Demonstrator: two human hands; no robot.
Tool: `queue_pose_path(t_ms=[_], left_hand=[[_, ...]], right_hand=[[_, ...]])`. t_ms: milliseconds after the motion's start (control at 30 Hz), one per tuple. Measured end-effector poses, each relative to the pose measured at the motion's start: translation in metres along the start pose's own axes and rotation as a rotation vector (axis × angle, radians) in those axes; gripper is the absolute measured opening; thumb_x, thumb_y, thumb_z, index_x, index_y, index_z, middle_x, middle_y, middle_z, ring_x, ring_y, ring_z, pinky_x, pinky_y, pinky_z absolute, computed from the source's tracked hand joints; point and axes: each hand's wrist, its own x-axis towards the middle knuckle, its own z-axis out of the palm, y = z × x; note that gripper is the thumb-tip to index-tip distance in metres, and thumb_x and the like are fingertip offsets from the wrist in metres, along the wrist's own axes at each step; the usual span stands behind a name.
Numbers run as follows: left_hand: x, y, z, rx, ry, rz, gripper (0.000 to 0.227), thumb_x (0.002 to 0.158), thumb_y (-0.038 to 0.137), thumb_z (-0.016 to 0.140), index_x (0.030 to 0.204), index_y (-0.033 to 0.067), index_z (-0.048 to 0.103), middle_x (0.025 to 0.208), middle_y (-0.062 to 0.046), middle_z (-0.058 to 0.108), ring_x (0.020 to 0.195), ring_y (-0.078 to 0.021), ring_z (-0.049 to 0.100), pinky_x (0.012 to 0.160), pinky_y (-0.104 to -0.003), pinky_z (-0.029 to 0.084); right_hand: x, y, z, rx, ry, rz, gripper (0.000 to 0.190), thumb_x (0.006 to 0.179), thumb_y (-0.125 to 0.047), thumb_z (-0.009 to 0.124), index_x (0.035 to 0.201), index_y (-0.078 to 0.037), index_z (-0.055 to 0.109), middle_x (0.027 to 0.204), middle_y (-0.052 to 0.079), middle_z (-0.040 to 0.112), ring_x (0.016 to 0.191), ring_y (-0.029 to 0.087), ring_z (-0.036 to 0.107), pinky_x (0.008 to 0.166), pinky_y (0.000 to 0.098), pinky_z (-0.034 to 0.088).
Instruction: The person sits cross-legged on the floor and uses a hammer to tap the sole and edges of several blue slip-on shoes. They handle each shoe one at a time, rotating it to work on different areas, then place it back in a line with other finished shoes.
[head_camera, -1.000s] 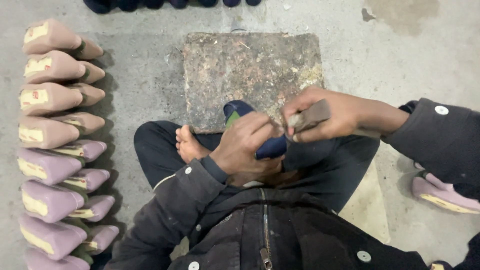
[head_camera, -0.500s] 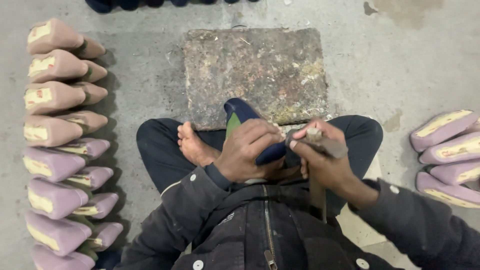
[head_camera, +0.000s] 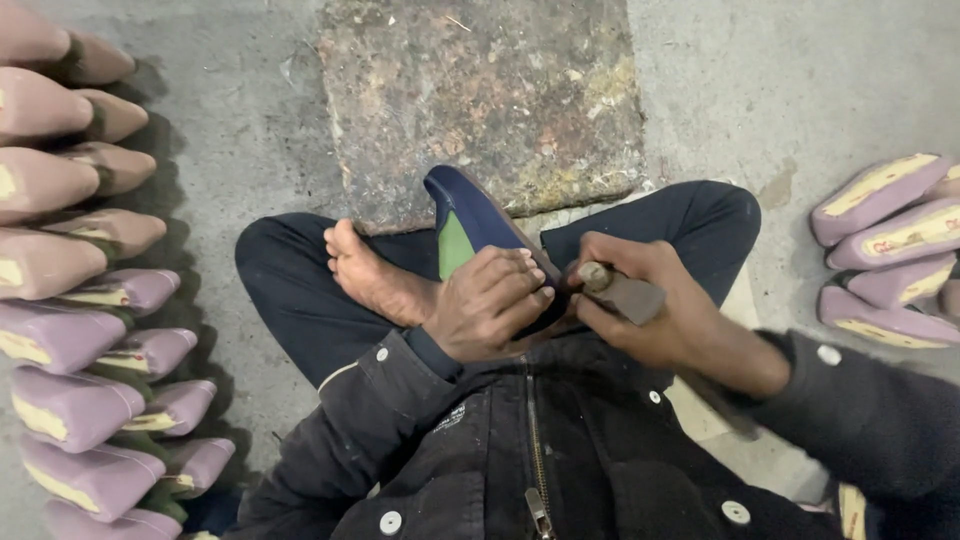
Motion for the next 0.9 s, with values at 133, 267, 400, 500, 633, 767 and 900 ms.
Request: queue_pose_path(t_ms=[133,267,400,500,633,767,900], left_hand=[[-0.015,-0.002,0.012,0.029,0.019,0.049,0.032,0.097,0.032,0.063,0.089,0.0037,0.077,0.088,-0.016,0.068,0.082,-0.0326,0.071,0.077,-0.05,0.064],[-0.01,0.001,0.007,0.022,0.037,0.062,0.029,0.099,0.026,0.06,0.087,0.005,0.076,0.086,-0.012,0.067,0.081,-0.0304,0.071,0.078,-0.047,0.064],[-0.023,0.002,0.013,-0.002,0.033,0.084,0.026,0.097,0.022,0.064,0.081,0.0047,0.074,0.082,-0.013,0.067,0.078,-0.0299,0.071,0.079,-0.045,0.064],[-0.016,0.0,0.012,0.01,0.057,0.082,0.02,0.093,0.021,0.074,0.082,0.0042,0.073,0.082,-0.013,0.068,0.077,-0.0295,0.071,0.079,-0.045,0.064],[0.006,0.009,-0.015,-0.033,0.251,0.021,0.03,0.082,0.026,0.087,0.087,-0.0014,0.076,0.086,-0.019,0.067,0.076,-0.031,0.071,0.079,-0.048,0.064],[-0.001,0.025,-0.01,0.062,0.435,-0.588,0.077,0.088,0.073,0.066,0.125,0.0057,0.064,0.125,-0.01,0.057,0.12,-0.0289,0.055,0.116,-0.055,0.044],[0.0,0.045,-0.008,-0.302,0.798,-1.108,0.086,0.109,0.051,0.047,0.169,-0.0017,0.016,0.177,-0.008,0.015,0.16,-0.0129,0.018,0.139,-0.033,0.007]], right_hand=[[0.009,0.008,-0.017,-0.029,-0.211,-0.015,0.022,0.078,-0.006,0.068,0.099,-0.011,0.072,0.068,0.021,0.073,0.059,0.042,0.073,0.043,0.0439,0.047],[0.008,0.031,-0.017,0.216,-0.207,0.081,0.021,0.08,-0.005,0.067,0.1,-0.009,0.07,0.062,0.02,0.066,0.052,0.037,0.067,0.038,0.0414,0.046],[0.008,0.048,-0.005,0.54,-0.192,0.204,0.02,0.081,-0.004,0.066,0.101,-0.006,0.066,0.056,0.017,0.058,0.043,0.03,0.06,0.031,0.038,0.045],[0.01,0.061,-0.002,0.744,-0.166,0.292,0.02,0.082,-0.003,0.066,0.102,-0.004,0.064,0.052,0.015,0.052,0.038,0.026,0.055,0.027,0.0358,0.044],[0.009,0.065,0.022,0.941,-0.17,0.373,0.02,0.083,-0.002,0.065,0.103,-0.002,0.062,0.047,0.014,0.047,0.032,0.022,0.051,0.022,0.0335,0.044],[0.021,0.078,0.036,1.266,-0.206,0.397,0.019,0.086,0.0,0.063,0.104,0.002,0.055,0.047,0.013,0.042,0.026,0.019,0.047,0.019,0.032,0.044],[0.013,0.087,0.058,1.193,-0.177,0.462,0.026,0.084,-0.007,0.064,0.106,0.002,0.052,0.046,0.016,0.045,0.024,0.019,0.047,0.018,0.0323,0.044]])
